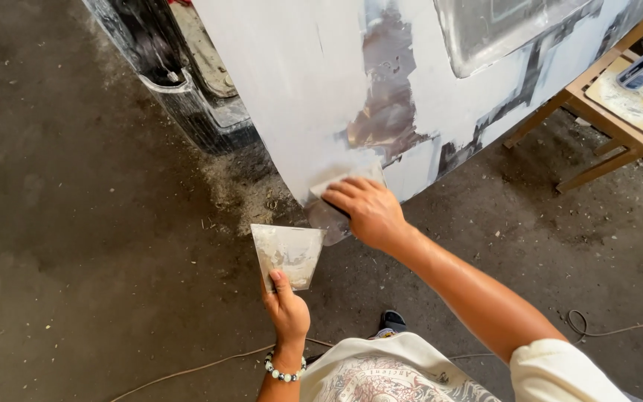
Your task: Applying and smoothing body filler on a car panel using a putty knife.
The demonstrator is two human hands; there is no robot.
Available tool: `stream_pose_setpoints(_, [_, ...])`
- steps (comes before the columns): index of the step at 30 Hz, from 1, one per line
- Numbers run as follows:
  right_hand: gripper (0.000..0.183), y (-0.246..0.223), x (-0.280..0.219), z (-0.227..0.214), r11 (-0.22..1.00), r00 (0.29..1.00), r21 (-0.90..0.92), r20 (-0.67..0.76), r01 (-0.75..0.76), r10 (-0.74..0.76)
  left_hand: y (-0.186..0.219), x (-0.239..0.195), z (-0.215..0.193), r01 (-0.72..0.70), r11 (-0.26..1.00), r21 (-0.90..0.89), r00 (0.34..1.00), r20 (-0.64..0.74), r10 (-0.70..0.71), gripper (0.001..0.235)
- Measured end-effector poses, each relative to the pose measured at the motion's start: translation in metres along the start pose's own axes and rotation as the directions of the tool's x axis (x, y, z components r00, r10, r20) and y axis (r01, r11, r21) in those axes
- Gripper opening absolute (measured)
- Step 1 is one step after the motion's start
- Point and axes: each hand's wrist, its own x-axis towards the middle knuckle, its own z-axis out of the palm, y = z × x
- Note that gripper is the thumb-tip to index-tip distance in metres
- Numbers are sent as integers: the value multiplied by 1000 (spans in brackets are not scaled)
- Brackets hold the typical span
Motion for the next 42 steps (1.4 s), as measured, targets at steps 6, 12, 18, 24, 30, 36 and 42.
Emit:
stream_pose_setpoints(6, [54,-14,-55,-9,987,999,159,25,-36,33,-1,3,-8,20,999,-48,1000,-19,-21,46])
stream_pose_setpoints(12, [50,-5,-81,-25,213,799,811,425,-545,426,25,14,-6,290,855,-430,938,-51,-343,47])
stream_pose_setpoints(18, [49,-18,-103,-42,-389,854,896,365,-214,370,24,14,4,281,860,-426,957,57,-285,39])
stream_pose_setpoints(24, [49,-45,-135,-4,-113,895,951,309,-288,321,17,16,12,262,858,-442,965,114,-236,35])
stream_pose_setpoints(30, [47,-52,-168,30,-142,834,856,516,-497,196,48,23,30,304,855,-421,944,15,-329,44])
stream_pose_setpoints(36, [31,-16,-190,49,-275,794,898,434,-343,426,20,18,15,225,876,-427,974,66,-218,47])
stream_pose_setpoints(42, [34,-2,-180,11,-375,754,884,444,-280,484,-26,0,12,38,993,-112,999,43,-33,44])
